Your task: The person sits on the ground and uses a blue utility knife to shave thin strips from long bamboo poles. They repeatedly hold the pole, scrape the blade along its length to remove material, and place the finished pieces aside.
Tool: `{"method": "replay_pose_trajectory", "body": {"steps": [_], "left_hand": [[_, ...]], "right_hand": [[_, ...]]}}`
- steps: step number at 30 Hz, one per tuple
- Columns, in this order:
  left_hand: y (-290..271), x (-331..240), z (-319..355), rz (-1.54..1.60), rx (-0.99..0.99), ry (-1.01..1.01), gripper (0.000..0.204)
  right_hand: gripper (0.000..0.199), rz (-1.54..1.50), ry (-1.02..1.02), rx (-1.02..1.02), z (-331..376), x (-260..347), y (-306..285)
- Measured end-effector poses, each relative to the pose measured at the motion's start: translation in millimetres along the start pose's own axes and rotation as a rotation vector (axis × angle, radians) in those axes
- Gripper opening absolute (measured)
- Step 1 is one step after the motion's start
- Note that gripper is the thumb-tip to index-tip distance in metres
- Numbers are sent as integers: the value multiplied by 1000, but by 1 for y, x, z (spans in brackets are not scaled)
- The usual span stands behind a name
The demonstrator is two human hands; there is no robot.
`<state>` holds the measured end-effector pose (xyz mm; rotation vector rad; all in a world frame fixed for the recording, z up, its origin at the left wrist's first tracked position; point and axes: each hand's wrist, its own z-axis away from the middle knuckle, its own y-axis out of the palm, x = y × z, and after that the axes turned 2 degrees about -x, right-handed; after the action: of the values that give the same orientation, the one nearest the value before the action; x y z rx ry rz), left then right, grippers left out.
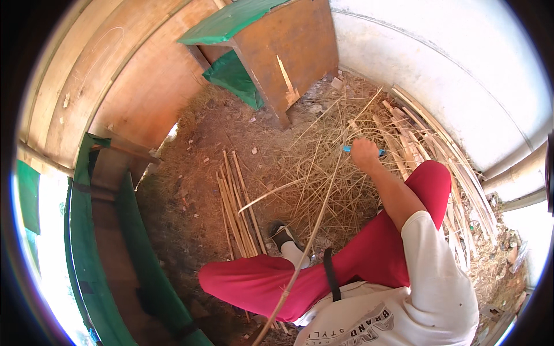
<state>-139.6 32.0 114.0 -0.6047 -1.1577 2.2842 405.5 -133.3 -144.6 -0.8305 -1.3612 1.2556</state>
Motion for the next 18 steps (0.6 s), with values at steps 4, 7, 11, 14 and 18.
{"method": "replay_pose_trajectory", "body": {"steps": [4,7,11,14,18], "left_hand": [[-7,9,6,-14,-21,-18,13],[-10,13,9,-24,-34,-23,13],[-16,18,13,-49,-44,-26,14],[-20,21,19,-67,-59,-35,14],[-27,29,37,-100,-107,-49,14]], "right_hand": [[18,53,27,143,-5,2,1],[18,22,62,78,-8,-9,10],[17,78,25,50,-15,-16,32],[16,118,34,2,-14,-31,45],[16,71,121,63,-29,-53,30]]}}
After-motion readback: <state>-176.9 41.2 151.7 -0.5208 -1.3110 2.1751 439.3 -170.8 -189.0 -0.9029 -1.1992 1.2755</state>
